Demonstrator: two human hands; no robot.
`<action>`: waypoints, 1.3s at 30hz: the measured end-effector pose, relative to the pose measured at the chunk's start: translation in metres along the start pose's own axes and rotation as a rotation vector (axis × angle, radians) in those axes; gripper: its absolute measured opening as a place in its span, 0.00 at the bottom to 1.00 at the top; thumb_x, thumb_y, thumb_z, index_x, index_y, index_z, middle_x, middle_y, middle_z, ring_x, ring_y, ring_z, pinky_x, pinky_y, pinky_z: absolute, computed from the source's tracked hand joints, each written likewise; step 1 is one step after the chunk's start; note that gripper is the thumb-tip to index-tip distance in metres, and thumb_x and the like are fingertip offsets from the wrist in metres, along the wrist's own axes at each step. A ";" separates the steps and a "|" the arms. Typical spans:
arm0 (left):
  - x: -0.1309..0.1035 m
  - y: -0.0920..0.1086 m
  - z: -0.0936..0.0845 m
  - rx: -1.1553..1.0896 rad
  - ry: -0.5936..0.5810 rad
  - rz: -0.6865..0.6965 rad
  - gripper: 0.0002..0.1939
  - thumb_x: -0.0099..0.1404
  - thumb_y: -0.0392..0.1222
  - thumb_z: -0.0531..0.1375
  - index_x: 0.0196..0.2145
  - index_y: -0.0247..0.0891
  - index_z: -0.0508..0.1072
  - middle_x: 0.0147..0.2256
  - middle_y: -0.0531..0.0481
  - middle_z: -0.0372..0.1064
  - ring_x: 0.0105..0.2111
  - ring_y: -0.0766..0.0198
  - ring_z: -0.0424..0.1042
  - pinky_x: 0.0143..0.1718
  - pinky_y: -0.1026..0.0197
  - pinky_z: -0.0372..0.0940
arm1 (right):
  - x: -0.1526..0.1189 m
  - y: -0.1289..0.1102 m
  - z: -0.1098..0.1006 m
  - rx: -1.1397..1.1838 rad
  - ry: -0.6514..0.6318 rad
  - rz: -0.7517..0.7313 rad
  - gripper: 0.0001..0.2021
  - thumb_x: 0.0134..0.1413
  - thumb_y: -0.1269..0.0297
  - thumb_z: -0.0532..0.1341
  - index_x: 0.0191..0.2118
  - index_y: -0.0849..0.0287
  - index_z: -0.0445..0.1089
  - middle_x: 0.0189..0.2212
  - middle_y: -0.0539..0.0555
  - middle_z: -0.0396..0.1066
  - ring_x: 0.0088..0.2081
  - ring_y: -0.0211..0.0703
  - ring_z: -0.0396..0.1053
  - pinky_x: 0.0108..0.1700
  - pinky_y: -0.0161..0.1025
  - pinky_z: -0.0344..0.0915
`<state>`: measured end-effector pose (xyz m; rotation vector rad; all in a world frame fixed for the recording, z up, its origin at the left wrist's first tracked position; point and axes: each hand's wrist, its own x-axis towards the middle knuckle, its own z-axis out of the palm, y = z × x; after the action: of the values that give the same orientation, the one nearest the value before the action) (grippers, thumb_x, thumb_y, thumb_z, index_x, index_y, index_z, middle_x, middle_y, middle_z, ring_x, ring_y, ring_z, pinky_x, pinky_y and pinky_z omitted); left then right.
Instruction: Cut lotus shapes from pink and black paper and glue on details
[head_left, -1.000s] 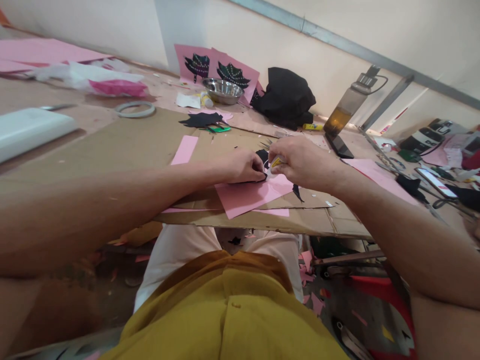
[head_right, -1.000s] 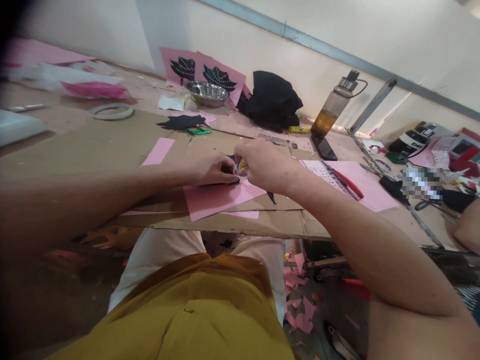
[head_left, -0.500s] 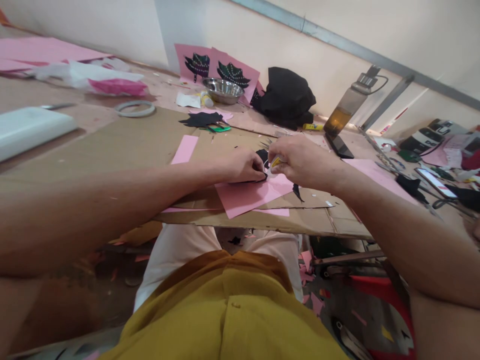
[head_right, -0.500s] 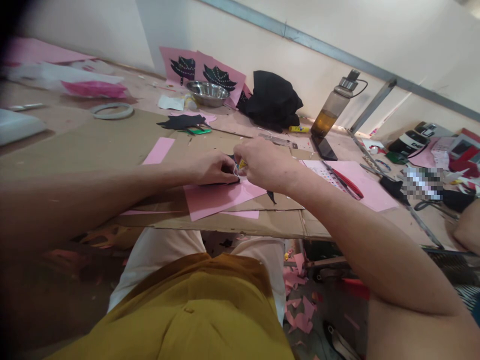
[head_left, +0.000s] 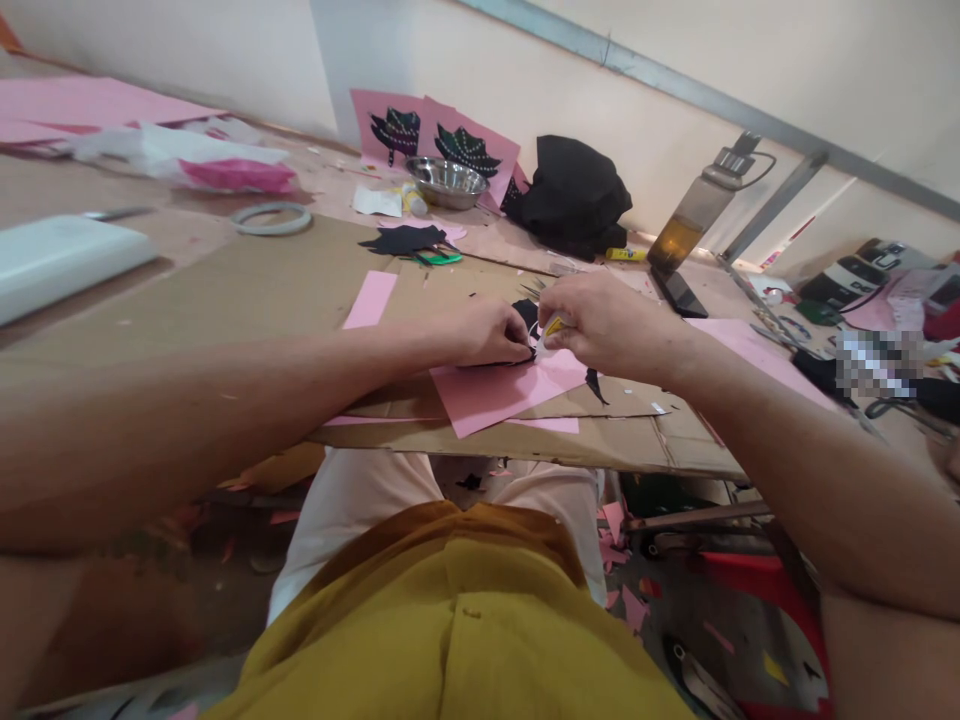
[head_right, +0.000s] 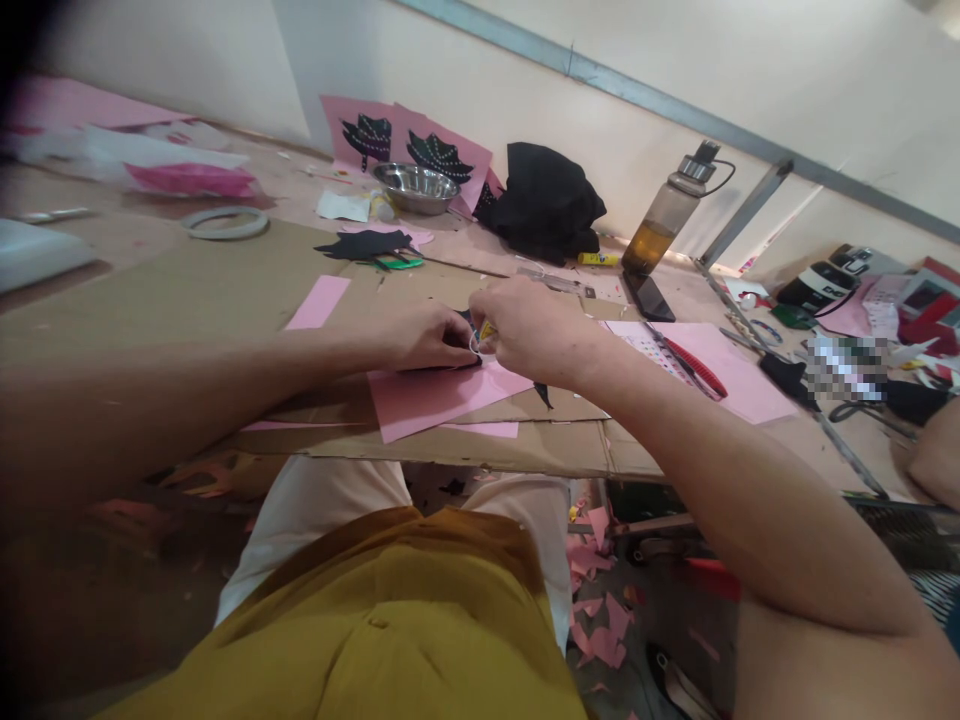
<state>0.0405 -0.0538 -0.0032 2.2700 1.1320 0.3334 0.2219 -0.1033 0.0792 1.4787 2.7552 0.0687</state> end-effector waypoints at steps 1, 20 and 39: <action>0.000 -0.001 0.000 -0.007 -0.007 0.007 0.12 0.62 0.46 0.62 0.35 0.39 0.84 0.27 0.51 0.77 0.26 0.62 0.66 0.31 0.57 0.55 | -0.001 0.001 -0.001 -0.003 -0.012 -0.006 0.10 0.61 0.72 0.64 0.43 0.59 0.82 0.41 0.59 0.82 0.44 0.50 0.76 0.43 0.41 0.63; 0.000 -0.002 -0.002 0.011 -0.015 0.015 0.13 0.61 0.49 0.62 0.33 0.40 0.84 0.31 0.48 0.80 0.30 0.59 0.71 0.34 0.58 0.58 | -0.053 0.029 0.007 0.308 0.291 0.092 0.05 0.59 0.67 0.68 0.40 0.57 0.81 0.35 0.54 0.80 0.38 0.48 0.74 0.42 0.42 0.64; 0.003 -0.006 0.000 -0.027 -0.025 0.023 0.14 0.62 0.47 0.62 0.37 0.38 0.85 0.34 0.47 0.82 0.32 0.58 0.71 0.34 0.57 0.57 | -0.024 0.014 0.018 0.202 0.149 0.006 0.08 0.59 0.72 0.67 0.44 0.59 0.81 0.41 0.58 0.82 0.45 0.52 0.76 0.46 0.42 0.64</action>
<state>0.0384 -0.0488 -0.0069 2.2592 1.0826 0.3266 0.2473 -0.1147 0.0618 1.5881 2.9526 -0.1073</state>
